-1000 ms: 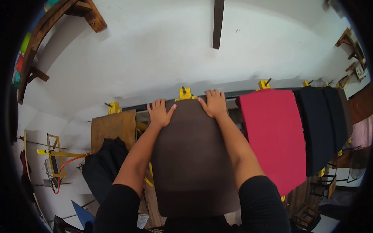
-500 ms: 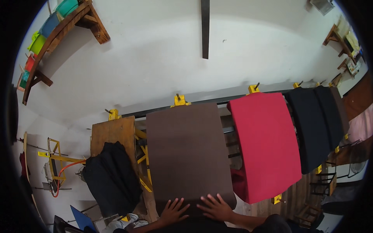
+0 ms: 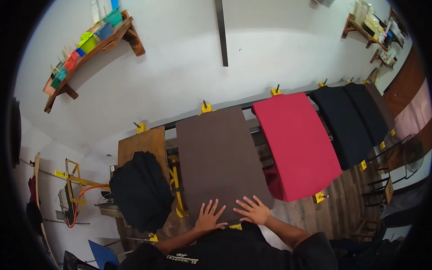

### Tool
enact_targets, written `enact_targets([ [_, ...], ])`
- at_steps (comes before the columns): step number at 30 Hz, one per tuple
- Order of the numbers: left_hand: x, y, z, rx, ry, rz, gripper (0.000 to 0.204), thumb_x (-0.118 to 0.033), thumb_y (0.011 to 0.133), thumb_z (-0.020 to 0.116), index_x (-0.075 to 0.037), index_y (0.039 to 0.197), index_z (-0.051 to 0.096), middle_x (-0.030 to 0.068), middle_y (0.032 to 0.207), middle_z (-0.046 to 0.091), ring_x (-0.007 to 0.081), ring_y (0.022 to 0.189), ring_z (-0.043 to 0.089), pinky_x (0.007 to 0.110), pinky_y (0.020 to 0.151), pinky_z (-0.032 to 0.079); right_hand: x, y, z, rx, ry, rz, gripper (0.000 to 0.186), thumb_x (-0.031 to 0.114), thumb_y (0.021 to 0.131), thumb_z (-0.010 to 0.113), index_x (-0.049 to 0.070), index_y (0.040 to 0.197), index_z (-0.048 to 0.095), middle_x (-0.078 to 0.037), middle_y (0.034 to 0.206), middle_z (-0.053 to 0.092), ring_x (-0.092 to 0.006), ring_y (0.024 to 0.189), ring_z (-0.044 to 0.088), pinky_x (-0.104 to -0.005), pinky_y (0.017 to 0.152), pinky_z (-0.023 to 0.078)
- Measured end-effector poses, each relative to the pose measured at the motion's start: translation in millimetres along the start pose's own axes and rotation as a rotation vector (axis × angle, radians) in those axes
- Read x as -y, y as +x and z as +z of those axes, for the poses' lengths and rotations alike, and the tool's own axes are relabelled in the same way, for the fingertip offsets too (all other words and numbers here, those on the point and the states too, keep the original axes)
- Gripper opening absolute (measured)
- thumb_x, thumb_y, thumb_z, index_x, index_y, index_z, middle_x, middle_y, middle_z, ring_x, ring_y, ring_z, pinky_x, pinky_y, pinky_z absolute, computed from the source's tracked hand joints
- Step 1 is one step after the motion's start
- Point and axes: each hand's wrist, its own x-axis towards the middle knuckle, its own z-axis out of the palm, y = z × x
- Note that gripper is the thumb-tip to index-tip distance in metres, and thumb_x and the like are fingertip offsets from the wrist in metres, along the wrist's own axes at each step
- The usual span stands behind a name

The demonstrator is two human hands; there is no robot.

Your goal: Applying white ink to multiple t-shirts using a screen printing frame and a spatula.

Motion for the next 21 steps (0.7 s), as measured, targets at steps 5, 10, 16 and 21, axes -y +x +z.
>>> enact_targets([
  [5,-6.4,-7.6,-2.5,-0.013,0.019,-0.016,0.084,-0.072,0.089,0.054,-0.025,0.156,0.037,0.017,0.163,0.028,0.0369,0.148,0.031,0.059,0.118,0.023,8.4,-3.5,-2.7,-0.023,-0.066,0.012,0.064,0.063,0.094,0.051,0.041,0.152,0.04,0.001,0.163,0.033,-0.0271,0.148,0.034,-0.0558,0.116,0.03],
  [10,-25.5,-22.1,8.2,-0.103,0.014,-0.111,0.082,-0.065,0.088,0.062,-0.025,0.156,0.038,0.0176,0.163,0.028,0.0382,0.148,0.031,0.058,0.119,0.024,14.2,-6.9,-14.2,-0.087,-0.072,-0.014,0.065,0.063,0.093,0.052,0.04,0.153,0.04,0.002,0.163,0.034,-0.0267,0.148,0.034,-0.0556,0.117,0.029],
  [16,-63.8,-121.6,69.1,-0.103,-0.072,-0.186,0.073,-0.042,0.091,0.067,-0.018,0.154,0.039,0.0193,0.161,0.03,0.0378,0.149,0.028,0.057,0.119,0.025,31.0,-75.7,16.8,-0.249,0.282,0.296,0.059,0.048,0.094,0.062,0.028,0.147,0.05,-0.006,0.161,0.038,-0.0298,0.147,0.035,-0.0534,0.117,0.03],
  [21,-87.1,-208.6,138.4,1.039,-0.405,-0.517,0.06,-0.052,0.099,0.048,-0.013,0.143,0.055,0.0188,0.155,0.036,0.0369,0.139,0.041,0.048,0.113,0.037,-34.8,-276.2,118.2,0.249,0.945,0.579,0.056,0.052,0.097,0.058,0.01,0.135,0.061,-0.022,0.133,0.062,-0.0403,0.124,0.058,-0.0414,0.103,0.047],
])
